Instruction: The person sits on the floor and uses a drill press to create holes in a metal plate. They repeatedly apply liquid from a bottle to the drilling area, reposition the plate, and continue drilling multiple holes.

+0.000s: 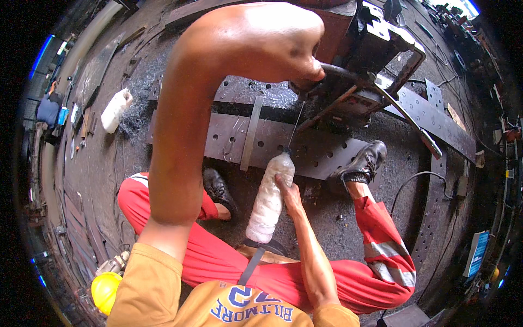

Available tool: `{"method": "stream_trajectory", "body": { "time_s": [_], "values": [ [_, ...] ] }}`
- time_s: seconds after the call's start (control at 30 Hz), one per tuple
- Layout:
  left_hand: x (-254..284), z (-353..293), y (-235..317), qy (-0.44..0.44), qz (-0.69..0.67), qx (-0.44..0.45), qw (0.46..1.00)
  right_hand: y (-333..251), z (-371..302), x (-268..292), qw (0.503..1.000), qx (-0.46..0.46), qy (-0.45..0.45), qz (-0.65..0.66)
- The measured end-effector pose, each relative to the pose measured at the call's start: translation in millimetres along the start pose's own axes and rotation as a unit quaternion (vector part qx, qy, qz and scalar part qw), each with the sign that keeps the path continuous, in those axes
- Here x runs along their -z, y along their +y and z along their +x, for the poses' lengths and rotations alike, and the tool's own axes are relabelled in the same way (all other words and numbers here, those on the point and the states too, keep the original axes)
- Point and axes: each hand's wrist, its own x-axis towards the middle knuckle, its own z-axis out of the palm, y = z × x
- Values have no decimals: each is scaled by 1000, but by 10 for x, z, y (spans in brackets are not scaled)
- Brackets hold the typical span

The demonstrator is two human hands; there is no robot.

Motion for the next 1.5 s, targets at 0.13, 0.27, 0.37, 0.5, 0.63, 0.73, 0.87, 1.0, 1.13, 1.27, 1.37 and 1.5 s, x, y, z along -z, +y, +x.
{"method": "stream_trajectory", "body": {
  "time_s": [0.13, 0.27, 0.37, 0.5, 0.63, 0.73, 0.87, 1.0, 1.13, 1.27, 1.37, 1.5],
  "values": [
    [6, 0, 14, -13, 2, 9, 1000, -32, -13, 9, 1000, -5, 6, -19],
    [29, -16, 44, -28, 5, 21, 999, -48, -58, 4, 999, -13, 2, -30],
    [75, -33, 97, -50, 9, 35, 998, 9, -54, 2, 999, 5, -7, -32],
    [33, -91, -35, -12, -30, -24, 999, 58, -25, -2, 999, 3, 2, -52],
    [79, -101, 89, -18, -20, 12, 1000, -5, -78, -45, 999, -8, 12, -36],
    [112, -87, 148, -39, 4, 41, 998, -44, -83, -42, 999, -7, 18, -37],
    [-9, -128, 37, 14, 12, -5, 1000, -122, -134, -60, 998, -7, 11, -57],
    [-232, -126, -234, 145, -2, -130, 981, -85, -109, -66, 999, 0, -3, -49],
    [-420, -91, -399, 241, -46, -223, 943, -34, -63, -36, 999, -3, 8, -52],
    [-145, -131, -44, 112, -26, -80, 990, -22, -88, -4, 997, -4, 24, -67],
    [-414, -105, -311, 243, -147, -234, 930, 19, -43, -6, 998, -2, 20, -55],
    [-362, -150, -310, 233, -211, -247, 917, -19, -81, -4, 998, 0, 20, -55]
  ]
}}
